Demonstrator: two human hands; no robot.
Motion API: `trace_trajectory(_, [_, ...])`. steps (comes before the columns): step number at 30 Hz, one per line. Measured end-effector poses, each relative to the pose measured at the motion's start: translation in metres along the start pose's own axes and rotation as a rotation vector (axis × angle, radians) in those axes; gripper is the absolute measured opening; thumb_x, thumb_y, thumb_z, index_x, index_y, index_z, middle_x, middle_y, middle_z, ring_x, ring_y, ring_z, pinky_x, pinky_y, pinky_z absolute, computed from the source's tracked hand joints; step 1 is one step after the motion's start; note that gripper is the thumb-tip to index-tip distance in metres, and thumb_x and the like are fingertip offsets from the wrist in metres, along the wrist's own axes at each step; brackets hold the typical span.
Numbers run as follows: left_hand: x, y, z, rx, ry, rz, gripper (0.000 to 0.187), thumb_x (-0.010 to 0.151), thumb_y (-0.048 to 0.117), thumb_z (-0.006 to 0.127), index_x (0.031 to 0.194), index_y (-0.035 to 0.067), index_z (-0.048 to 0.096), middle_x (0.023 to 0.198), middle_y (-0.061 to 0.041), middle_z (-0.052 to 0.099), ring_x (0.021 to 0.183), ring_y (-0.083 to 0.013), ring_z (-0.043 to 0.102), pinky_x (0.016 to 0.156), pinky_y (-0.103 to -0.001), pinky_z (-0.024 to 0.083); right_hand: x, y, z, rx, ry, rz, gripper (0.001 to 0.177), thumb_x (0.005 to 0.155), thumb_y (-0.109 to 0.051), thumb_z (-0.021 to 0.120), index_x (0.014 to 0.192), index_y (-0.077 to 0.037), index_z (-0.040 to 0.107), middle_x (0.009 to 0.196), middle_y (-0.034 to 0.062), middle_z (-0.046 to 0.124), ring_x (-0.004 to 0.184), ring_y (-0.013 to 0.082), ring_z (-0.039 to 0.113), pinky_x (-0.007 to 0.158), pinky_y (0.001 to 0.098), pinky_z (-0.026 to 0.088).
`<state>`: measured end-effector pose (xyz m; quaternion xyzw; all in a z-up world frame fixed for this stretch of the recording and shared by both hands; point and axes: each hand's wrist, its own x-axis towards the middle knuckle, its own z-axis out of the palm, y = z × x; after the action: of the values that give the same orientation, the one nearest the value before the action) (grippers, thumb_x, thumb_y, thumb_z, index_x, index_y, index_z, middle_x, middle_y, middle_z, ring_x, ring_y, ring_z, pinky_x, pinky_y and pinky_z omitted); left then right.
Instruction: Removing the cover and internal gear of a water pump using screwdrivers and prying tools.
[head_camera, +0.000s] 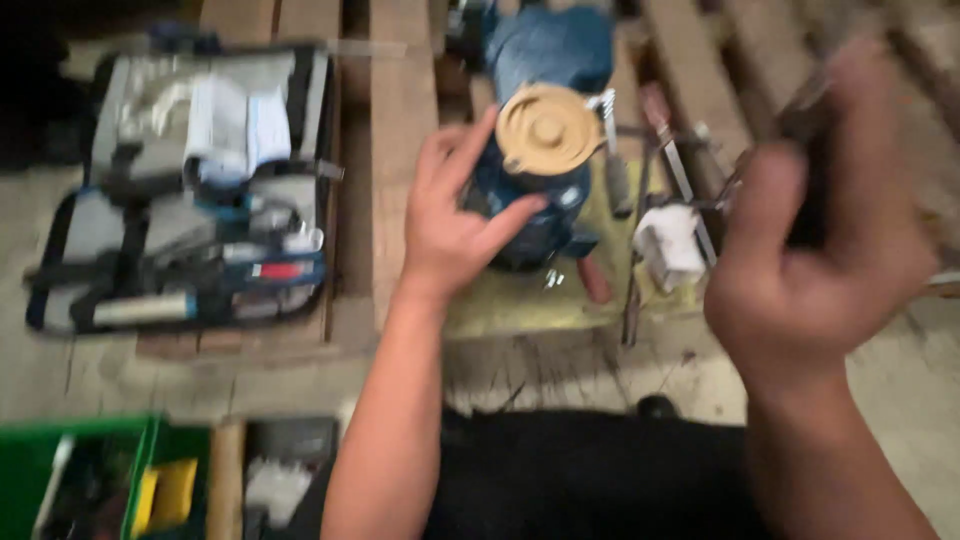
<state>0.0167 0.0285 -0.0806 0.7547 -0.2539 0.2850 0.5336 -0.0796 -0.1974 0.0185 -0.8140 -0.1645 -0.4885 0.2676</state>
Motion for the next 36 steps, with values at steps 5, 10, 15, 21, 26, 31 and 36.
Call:
trace_trajectory(5, [-0.002,-0.009,-0.003,-0.010,0.065,-0.054,0.077,0.086,0.036,0.089,0.151,0.017,0.050,0.130,-0.011,0.057,0.126,-0.0234,0.059,0.111,-0.034,0.051,-0.050,0.050,-0.018,-0.006,-0.220,0.125,0.036,0.108,0.000,0.062,0.142,0.013,0.062,0.134,0.0280,0.068,0.121,0.0373,0.067,0.106,0.0434,0.051])
trace_trajectory(10, [-0.002,0.001,-0.002,0.013,0.001,-0.056,0.074,0.095,0.036,0.082,0.156,0.024,0.042,0.144,-0.012,0.056,0.138,-0.0270,0.054,0.120,-0.043,0.050,-0.101,0.085,-0.008,0.235,-0.263,0.607,0.036,0.103,-0.002,0.057,0.140,0.000,0.055,0.108,0.0156,0.068,0.091,0.0212,0.065,0.081,0.0320,0.055])
trace_trajectory(15, [0.005,-0.001,-0.010,0.001,-0.008,-0.022,0.052,0.102,0.006,0.060,0.152,0.016,0.049,0.146,-0.012,0.059,0.138,-0.0264,0.057,0.121,-0.041,0.046,-0.096,0.078,0.000,0.232,-0.416,0.235,0.046,0.099,-0.011,0.062,0.142,0.003,0.058,0.134,0.0223,0.066,0.119,0.0319,0.065,0.105,0.0402,0.049])
trace_trajectory(21, [0.010,-0.012,-0.004,-0.097,0.078,0.100,0.047,0.100,-0.003,0.063,0.146,0.009,0.058,0.134,-0.016,0.066,0.130,-0.0316,0.063,0.114,-0.044,0.047,-0.104,0.053,0.014,0.329,-0.316,0.195,0.037,0.093,-0.001,0.068,0.130,0.000,0.071,0.110,0.0169,0.075,0.098,0.0356,0.073,0.088,0.0445,0.057])
trace_trajectory(26, [0.002,-0.008,0.001,-0.135,0.127,0.055,0.053,0.100,-0.002,0.064,0.151,0.007,0.053,0.142,-0.018,0.063,0.136,-0.0304,0.058,0.117,-0.044,0.045,-0.109,0.050,0.024,0.364,-0.291,0.188,0.041,0.090,-0.001,0.068,0.131,0.001,0.069,0.109,0.0163,0.073,0.098,0.0362,0.072,0.088,0.0455,0.056])
trace_trajectory(31, [-0.007,0.018,0.009,0.062,0.287,0.042,0.056,0.101,0.010,0.068,0.154,0.011,0.049,0.143,-0.016,0.058,0.137,-0.0338,0.054,0.114,-0.048,0.048,-0.110,0.048,0.028,0.388,-0.285,0.192,0.045,0.090,0.002,0.066,0.135,0.003,0.065,0.110,0.0176,0.071,0.100,0.0371,0.070,0.091,0.0463,0.054])
trace_trajectory(36, [-0.020,0.084,0.024,0.307,0.297,-0.023,0.010,0.090,0.022,0.066,0.085,0.021,0.074,0.063,0.006,0.065,0.052,-0.0148,0.061,0.052,-0.027,0.052,-0.112,0.047,0.030,0.424,-0.283,0.215,0.049,0.092,0.002,0.065,0.141,0.003,0.059,0.121,0.0191,0.069,0.112,0.0363,0.067,0.101,0.0475,0.051])
